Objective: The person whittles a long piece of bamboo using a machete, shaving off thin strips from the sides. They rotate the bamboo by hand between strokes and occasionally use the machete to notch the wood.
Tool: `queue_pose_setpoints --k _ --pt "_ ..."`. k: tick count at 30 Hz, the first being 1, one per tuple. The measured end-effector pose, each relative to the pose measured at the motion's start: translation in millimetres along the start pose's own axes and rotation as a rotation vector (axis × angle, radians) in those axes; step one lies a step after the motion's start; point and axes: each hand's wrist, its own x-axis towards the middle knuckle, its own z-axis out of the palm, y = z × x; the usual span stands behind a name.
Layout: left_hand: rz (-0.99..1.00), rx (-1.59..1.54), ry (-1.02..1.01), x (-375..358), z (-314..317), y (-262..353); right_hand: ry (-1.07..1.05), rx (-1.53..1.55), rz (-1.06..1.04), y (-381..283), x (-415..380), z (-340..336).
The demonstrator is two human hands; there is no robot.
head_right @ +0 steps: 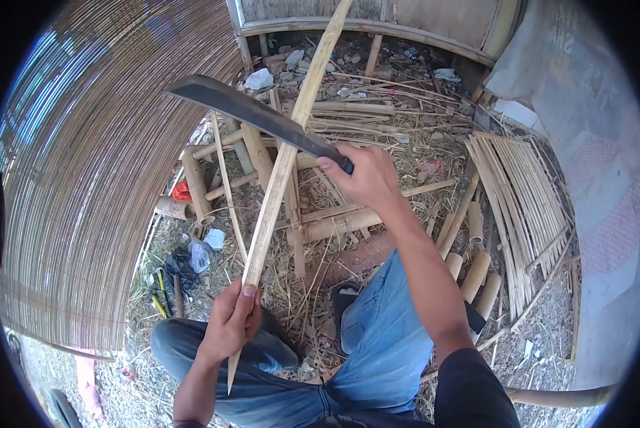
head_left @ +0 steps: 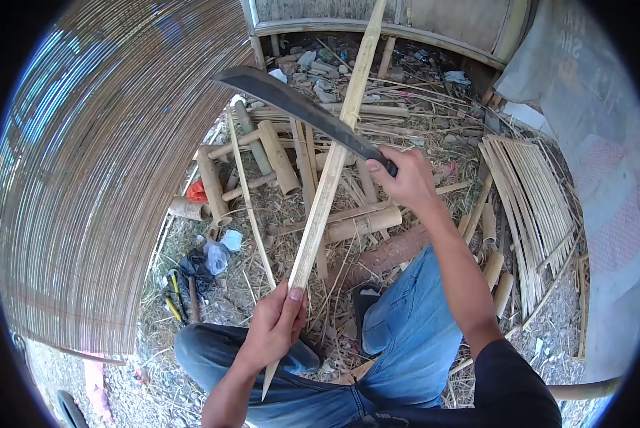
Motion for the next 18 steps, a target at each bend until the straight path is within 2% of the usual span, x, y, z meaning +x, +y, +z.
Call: queue_pose_setpoints --k 1,3,4,5,7,9,11,12,14,17,18 --pt "-0.010 0.009 0.008 2.1 0.4 -0.7 0.000 -0.007 -0.010 -2.3 -2.8 4.1" --pt "-0.006 0.011 0.026 6.4 -0.7 0.4 -0.013 0.064 -0.190 -11.1 -15.8 17.6" --pt "-0.015 0.011 0.042 5.8 -1.1 0.6 -0.123 -0.008 -0.263 -15.4 -22.7 19.0" --pt "-0.019 0.012 0.041 5.0 -0.2 1.0 -0.125 -0.007 -0.259 -21.1 -27.5 20.7" --pt "0.006 0.088 0.052 6.1 2.4 4.6 -0.107 -0.060 -0.571 -34.3 -28.0 19.7" --pt "-0.001 0.098 0.052 4.9 4.7 8.5 -0.118 -0.088 -0.553 -23.8 -19.9 15.3" --pt "-0.008 0.103 0.046 4.2 6.9 10.2 -0.013 -0.025 -0.240 3.7 -3.6 14.1" --pt "-0.007 0.103 0.032 5.3 7.6 10.5 -0.012 -0.029 -0.238 7.3 2.9 7.8" --pt "-0.020 0.095 0.015 2.0 8.8 8.0 0.004 0.035 0.061 9.1 5.6 -0.9" --pt "-0.058 0.054 -0.001 5.6 8.7 7.0 -0.075 -0.027 0.046 -0.2 -9.3 11.4" --pt "-0.074 0.016 -0.002 6.6 7.4 12.1 -0.021 -0.020 -0.117 -5.2 -13.7 18.2"
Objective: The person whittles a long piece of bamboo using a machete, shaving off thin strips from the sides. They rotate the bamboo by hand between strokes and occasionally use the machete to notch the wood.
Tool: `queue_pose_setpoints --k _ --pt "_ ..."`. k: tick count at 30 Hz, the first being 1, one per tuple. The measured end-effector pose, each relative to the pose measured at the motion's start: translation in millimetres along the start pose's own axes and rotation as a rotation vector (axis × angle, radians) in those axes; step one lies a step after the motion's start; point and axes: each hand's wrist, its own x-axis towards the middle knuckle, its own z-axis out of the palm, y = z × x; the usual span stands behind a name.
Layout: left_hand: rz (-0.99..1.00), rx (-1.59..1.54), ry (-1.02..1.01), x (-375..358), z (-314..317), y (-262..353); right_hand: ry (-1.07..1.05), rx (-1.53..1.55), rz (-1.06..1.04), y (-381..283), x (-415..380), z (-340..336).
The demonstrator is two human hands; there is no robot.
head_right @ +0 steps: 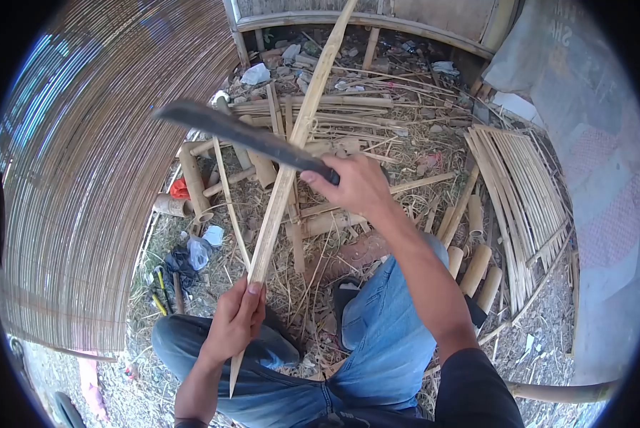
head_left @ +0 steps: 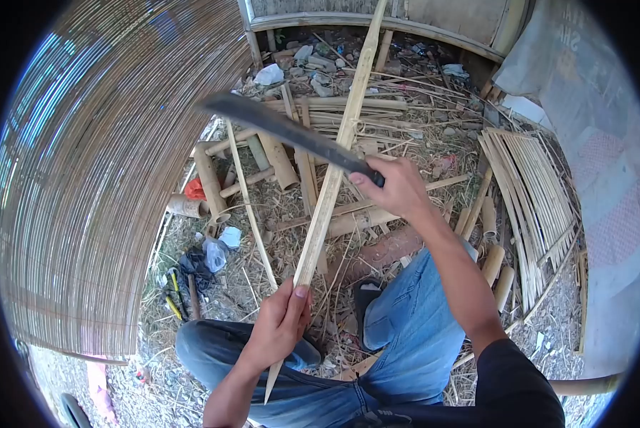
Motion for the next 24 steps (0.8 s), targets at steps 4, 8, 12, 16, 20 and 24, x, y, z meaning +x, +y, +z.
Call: queue_pose_setpoints --k 4,8,12,16,20,24 --pt "0.050 0.037 0.049 -2.4 2.7 -4.9 -0.062 -0.184 -0.416 -9.2 -7.3 -2.8" --pt "0.131 0.102 0.032 -9.7 5.9 -10.2 0.107 -0.032 -0.273 31.0 14.5 -11.0" --pt "0.129 0.176 -0.004 -12.0 9.3 -11.1 0.171 -0.030 0.211 39.8 11.1 -24.5" --pt "0.055 0.151 0.019 -9.3 5.1 -1.3 -0.001 0.050 0.007 14.3 -4.5 -20.9" --pt "0.071 0.127 0.042 -7.8 1.8 2.3 -0.048 -0.004 -0.431 7.6 -5.3 -14.3" --pt "-0.007 -0.035 -0.049 -14.0 0.6 7.5 0.143 0.167 0.135 35.2 12.9 -20.8"
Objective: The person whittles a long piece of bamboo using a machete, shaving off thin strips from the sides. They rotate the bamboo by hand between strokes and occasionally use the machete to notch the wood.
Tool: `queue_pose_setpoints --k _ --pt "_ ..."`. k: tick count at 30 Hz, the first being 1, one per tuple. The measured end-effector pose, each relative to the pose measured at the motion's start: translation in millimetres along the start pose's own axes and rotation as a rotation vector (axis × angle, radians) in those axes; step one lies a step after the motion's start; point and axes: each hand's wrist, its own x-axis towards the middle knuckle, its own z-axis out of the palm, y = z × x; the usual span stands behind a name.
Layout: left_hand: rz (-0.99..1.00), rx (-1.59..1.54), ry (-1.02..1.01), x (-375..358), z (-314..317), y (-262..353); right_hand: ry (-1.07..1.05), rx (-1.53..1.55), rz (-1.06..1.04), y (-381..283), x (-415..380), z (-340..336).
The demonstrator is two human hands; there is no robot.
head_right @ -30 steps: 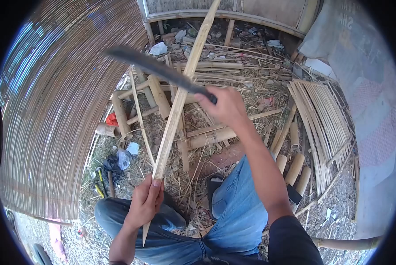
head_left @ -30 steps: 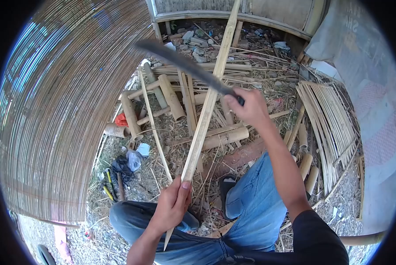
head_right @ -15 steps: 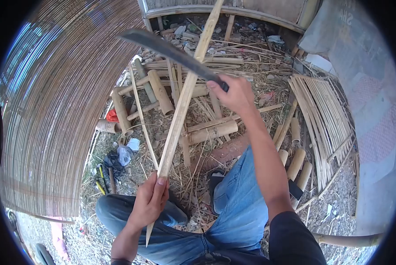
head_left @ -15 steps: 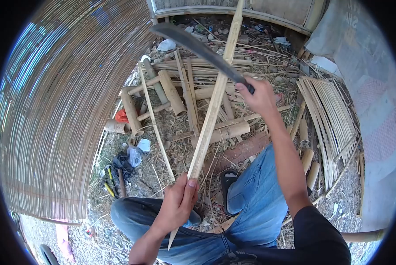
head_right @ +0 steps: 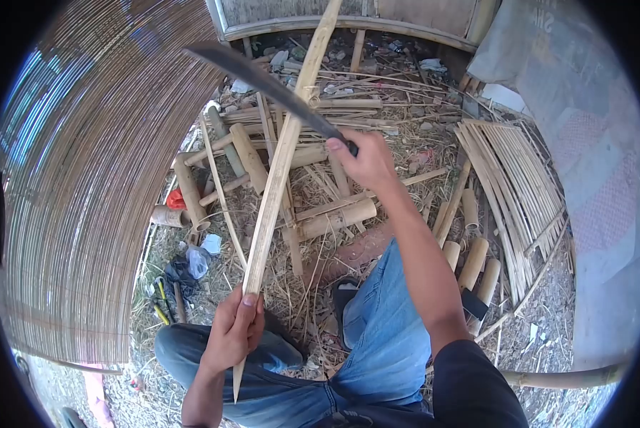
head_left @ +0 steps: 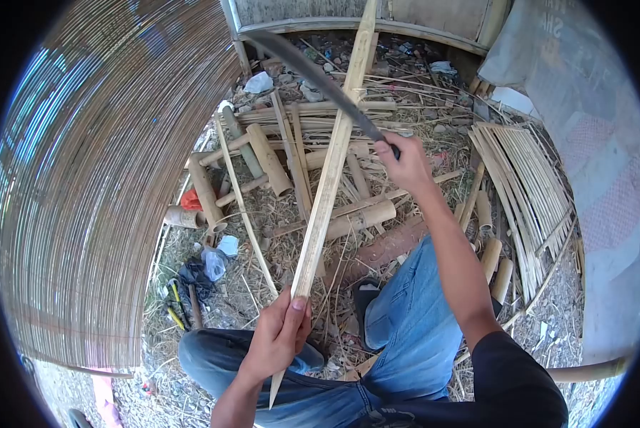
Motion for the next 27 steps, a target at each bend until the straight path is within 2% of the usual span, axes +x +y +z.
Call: queue_pose_setpoints --k 5,7,8,10,11,13,14,16,19,20,21,23,25,27 --pt "-0.025 -0.189 -0.086 3.5 -7.5 -8.6 -0.031 0.046 0.067 -17.2 -17.4 8.2" --pt "-0.040 -0.349 -0.138 4.8 -10.2 -5.8 -0.238 0.159 -0.332 -22.4 -28.5 14.4" --pt "-0.011 -0.333 -0.126 6.0 -10.2 -7.3 -0.236 0.160 -0.330 -23.7 -27.6 12.8" --pt "-0.004 -0.316 -0.128 7.5 -12.8 -7.3 -0.254 -0.076 -0.620 -30.9 -21.6 9.7" --pt "-0.003 -0.304 -0.132 6.4 -13.8 -7.5 -0.251 -0.069 -0.616 -23.5 -17.4 9.3" --pt "-0.009 -0.236 -0.098 2.3 -12.4 -10.1 -0.086 -0.046 -0.139 -4.6 -6.3 0.2" --pt "0.004 -0.169 -0.066 3.1 -11.3 -11.0 -0.081 -0.051 -0.136 -1.5 -3.5 -4.4" --pt "-0.019 -0.141 -0.064 3.7 -11.8 -14.1 -0.061 -0.101 0.101 -5.9 3.1 -15.2" --pt "-0.011 -0.059 -0.025 14.2 -15.2 -15.7 -0.047 0.071 -0.028 -22.3 -17.4 3.1" --pt "0.000 -0.018 -0.001 13.3 -16.1 -16.4 -0.156 0.052 -0.156 -16.4 -20.5 7.4" --pt "-0.004 -0.015 0.001 11.8 -14.8 -16.0 -0.157 0.057 -0.154 -16.8 -21.4 8.1" --pt "0.013 -0.008 -0.018 12.1 -11.0 -12.7 -0.130 -0.177 -0.538 -18.7 -18.9 6.6" --pt "0.027 0.010 -0.023 10.4 -9.0 -11.2 -0.098 -0.178 -0.527 -13.8 -9.0 2.4" --pt "0.052 -0.006 -0.005 8.9 -6.5 -13.4 0.029 -0.016 0.075 -2.1 4.7 -4.1"
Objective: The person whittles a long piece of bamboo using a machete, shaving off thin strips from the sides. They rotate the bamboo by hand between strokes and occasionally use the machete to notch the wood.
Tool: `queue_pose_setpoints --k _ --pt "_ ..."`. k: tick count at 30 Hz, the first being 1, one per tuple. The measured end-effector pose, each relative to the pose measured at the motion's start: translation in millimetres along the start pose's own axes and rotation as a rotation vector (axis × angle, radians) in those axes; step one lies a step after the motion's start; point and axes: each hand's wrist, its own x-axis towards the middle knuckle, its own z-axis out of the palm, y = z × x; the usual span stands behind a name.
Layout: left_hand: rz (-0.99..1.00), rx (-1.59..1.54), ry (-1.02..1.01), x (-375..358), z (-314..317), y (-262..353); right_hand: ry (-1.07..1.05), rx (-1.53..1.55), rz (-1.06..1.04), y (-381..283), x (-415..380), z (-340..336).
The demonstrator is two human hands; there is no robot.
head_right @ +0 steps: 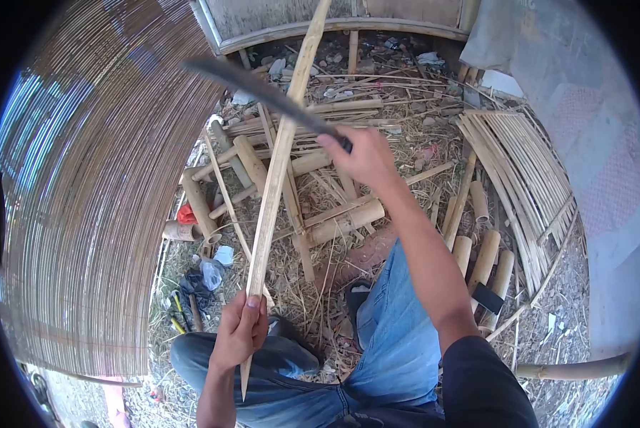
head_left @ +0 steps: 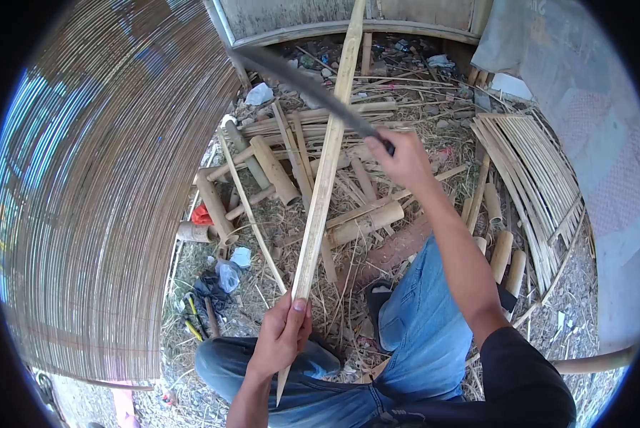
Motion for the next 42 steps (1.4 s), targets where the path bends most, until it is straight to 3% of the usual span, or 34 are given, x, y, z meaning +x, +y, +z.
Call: queue_pose_setpoints --k 4,5,6,8,10,12,13,14,17,18,20,21,24,26,28,30,32,33,36,37,38,40,41,42 --pt "0.024 0.032 -0.013 5.7 4.7 -3.1 -0.038 -0.069 0.014 -4.3 -12.7 -3.6" --pt "0.046 0.097 0.013 6.0 2.6 -5.7 -0.034 -0.038 -0.168 -4.7 -19.1 2.0" --pt "0.058 0.161 0.039 4.1 0.6 -8.3 -0.032 -0.033 -0.163 -10.3 -20.3 -0.1" --pt "0.081 0.198 0.062 4.8 0.2 -10.3 -0.244 -0.281 -0.380 -22.3 -19.5 -7.6" --pt "0.097 0.231 0.078 4.4 0.0 -9.9 -0.275 -0.206 -0.258 -11.5 -12.9 -0.4" --pt "0.080 0.234 0.092 7.6 0.4 -7.6 -0.119 -0.022 0.027 -3.1 -5.6 3.6" --pt "0.078 0.233 0.114 7.1 2.0 -11.0 -0.146 -0.091 0.051 -4.6 -8.7 2.0" --pt "0.092 0.230 0.115 9.2 2.2 -14.7 -0.138 -0.098 0.040 -7.1 -12.0 2.7" --pt "0.154 0.323 0.126 9.5 -2.7 -17.7 -0.134 -0.198 -0.282 -17.6 -25.1 11.5" --pt "0.142 0.322 0.130 8.3 0.0 -14.1 -0.134 -0.190 -0.278 -14.7 -20.2 13.5" --pt "0.118 0.325 0.122 6.3 0.2 -9.9 -0.029 -0.131 -0.149 -3.1 -4.8 11.8" --pt "0.100 0.308 0.114 8.2 0.8 -7.9 -0.012 -0.083 0.034 -10.7 1.6 3.8" --pt "0.094 0.309 0.114 6.6 1.3 -15.0 -0.090 -0.135 0.103 -10.3 -6.7 4.6" --pt "0.107 0.356 0.122 11.0 -2.3 -12.3 -0.035 -0.073 -0.015 -9.2 -16.7 11.8" --pt "0.052 0.318 0.113 7.5 0.6 -5.6 -0.057 -0.248 -0.363 -11.7 -20.7 10.7" --pt "0.060 0.314 0.110 5.8 -0.4 -5.3 -0.114 -0.210 -0.235 -0.2 -5.9 7.3" --pt "0.024 0.306 0.101 7.8 3.3 3.7 -0.001 -0.088 0.085 6.6 5.3 3.6" --pt "0.023 0.296 0.104 5.0 4.7 0.1 0.000 -0.030 0.134 -2.5 0.2 0.2" --pt "0.062 0.292 0.096 11.1 2.7 -6.9 -0.096 -0.029 -0.039 -7.9 -22.1 7.4" --pt "0.060 0.266 0.091 10.4 3.0 -7.0 -0.108 -0.158 -0.208 -9.2 -23.8 9.2" --pt "0.054 0.240 0.083 8.6 3.4 -7.4 -0.107 -0.149 -0.204 -4.0 -20.4 10.0" --pt "0.048 0.257 0.068 3.4 3.8 -0.8 0.012 -0.261 -0.277 6.4 -1.9 5.6" --pt "0.023 0.207 0.054 2.1 5.0 3.6 0.069 -0.059 0.014 6.3 5.5 1.4" --pt "0.003 0.153 0.043 1.7 6.9 6.2 0.074 -0.059 0.017 8.1 2.8 0.0"
